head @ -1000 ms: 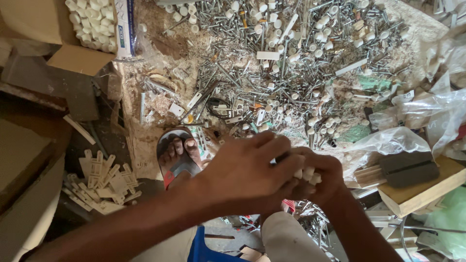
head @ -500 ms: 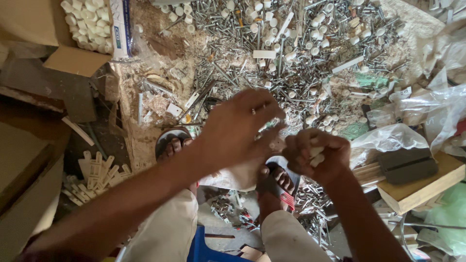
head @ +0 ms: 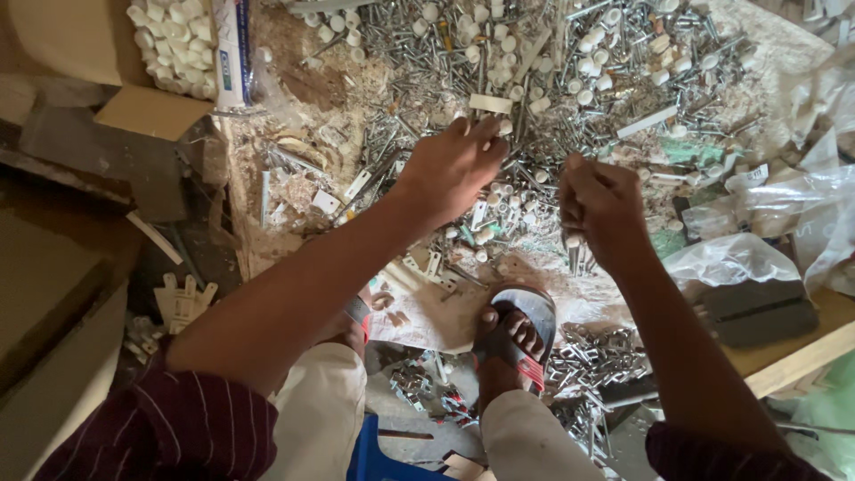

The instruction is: The person sorts small white plastic caps from a large mixed pile of metal fasteners and debris on a workbench. They repeatedly pick caps from the pile and place them into a nearby cardboard box, occasionally shifting the pile to access more items.

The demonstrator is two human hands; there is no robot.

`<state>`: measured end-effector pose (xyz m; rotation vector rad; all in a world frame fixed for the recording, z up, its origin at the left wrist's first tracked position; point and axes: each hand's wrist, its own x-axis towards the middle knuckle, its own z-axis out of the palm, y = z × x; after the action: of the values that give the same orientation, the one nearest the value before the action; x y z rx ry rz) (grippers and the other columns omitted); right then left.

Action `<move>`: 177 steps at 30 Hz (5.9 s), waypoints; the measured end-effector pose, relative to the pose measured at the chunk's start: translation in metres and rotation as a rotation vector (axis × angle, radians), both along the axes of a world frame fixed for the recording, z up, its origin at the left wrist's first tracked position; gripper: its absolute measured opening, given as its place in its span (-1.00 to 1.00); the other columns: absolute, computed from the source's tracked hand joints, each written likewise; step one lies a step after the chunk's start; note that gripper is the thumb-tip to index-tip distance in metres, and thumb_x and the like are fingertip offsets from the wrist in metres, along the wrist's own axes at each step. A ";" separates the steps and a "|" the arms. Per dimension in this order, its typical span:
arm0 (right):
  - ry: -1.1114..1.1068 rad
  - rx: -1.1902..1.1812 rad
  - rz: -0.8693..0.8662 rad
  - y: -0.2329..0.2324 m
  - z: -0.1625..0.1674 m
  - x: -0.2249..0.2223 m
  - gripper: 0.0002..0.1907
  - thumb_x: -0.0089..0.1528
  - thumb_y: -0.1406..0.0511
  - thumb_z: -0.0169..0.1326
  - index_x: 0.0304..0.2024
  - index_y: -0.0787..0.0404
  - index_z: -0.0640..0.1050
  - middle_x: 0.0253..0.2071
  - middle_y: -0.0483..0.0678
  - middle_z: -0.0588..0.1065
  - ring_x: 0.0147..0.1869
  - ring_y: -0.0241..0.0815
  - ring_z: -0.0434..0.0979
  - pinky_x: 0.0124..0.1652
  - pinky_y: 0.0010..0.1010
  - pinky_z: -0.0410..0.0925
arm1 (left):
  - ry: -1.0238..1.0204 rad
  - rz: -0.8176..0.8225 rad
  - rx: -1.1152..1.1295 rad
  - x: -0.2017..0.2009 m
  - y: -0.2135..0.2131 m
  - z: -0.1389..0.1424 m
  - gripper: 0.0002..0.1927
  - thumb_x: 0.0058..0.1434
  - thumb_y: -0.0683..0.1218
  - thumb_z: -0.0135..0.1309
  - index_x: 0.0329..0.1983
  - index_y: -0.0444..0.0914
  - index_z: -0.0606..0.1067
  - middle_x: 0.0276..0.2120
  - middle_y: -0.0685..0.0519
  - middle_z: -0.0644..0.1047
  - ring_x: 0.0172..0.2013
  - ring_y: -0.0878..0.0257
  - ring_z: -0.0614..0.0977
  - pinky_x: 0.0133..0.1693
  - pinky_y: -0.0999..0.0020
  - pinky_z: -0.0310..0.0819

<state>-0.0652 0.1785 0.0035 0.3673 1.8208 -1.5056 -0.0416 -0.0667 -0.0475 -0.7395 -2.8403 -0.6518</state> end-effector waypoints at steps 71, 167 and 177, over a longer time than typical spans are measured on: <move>-0.138 -0.180 -0.112 0.044 0.032 0.111 -0.66 0.38 0.13 -0.18 -0.01 0.21 0.47 -0.08 -0.05 0.54 -0.02 -0.28 0.58 -0.07 -0.38 0.49 | -0.311 -0.075 0.550 0.044 0.047 0.201 -0.67 0.28 -0.04 0.16 0.03 -0.27 0.47 -0.08 -0.08 0.52 -0.17 0.04 0.66 -0.36 0.22 0.60; -0.366 -0.741 -0.505 0.080 0.032 0.062 -0.67 0.48 0.14 -0.03 -0.32 0.17 0.43 -0.60 -0.17 0.22 -0.59 -0.40 0.11 -0.68 -0.58 0.00 | -0.621 0.061 0.427 0.013 0.005 0.015 -0.69 0.04 -0.08 0.42 -0.31 -0.27 0.51 -0.37 -0.04 0.55 -0.35 0.07 0.63 -0.30 0.09 0.53; -0.389 -0.836 -0.466 0.101 0.048 0.062 -0.57 0.42 0.07 0.09 -0.43 0.19 0.40 -0.60 -0.21 0.19 -0.58 -0.37 0.06 -0.63 -0.53 -0.04 | -0.358 -0.022 0.311 0.025 0.030 0.020 -0.75 0.10 -0.24 0.29 -0.16 -0.26 0.53 -0.22 -0.05 0.51 -0.34 0.10 0.64 -0.41 0.25 0.58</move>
<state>-0.0030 0.2790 0.0520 0.6256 0.7211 -2.1669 -0.0163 -0.0363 -0.0274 -0.6567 -2.9276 -1.3110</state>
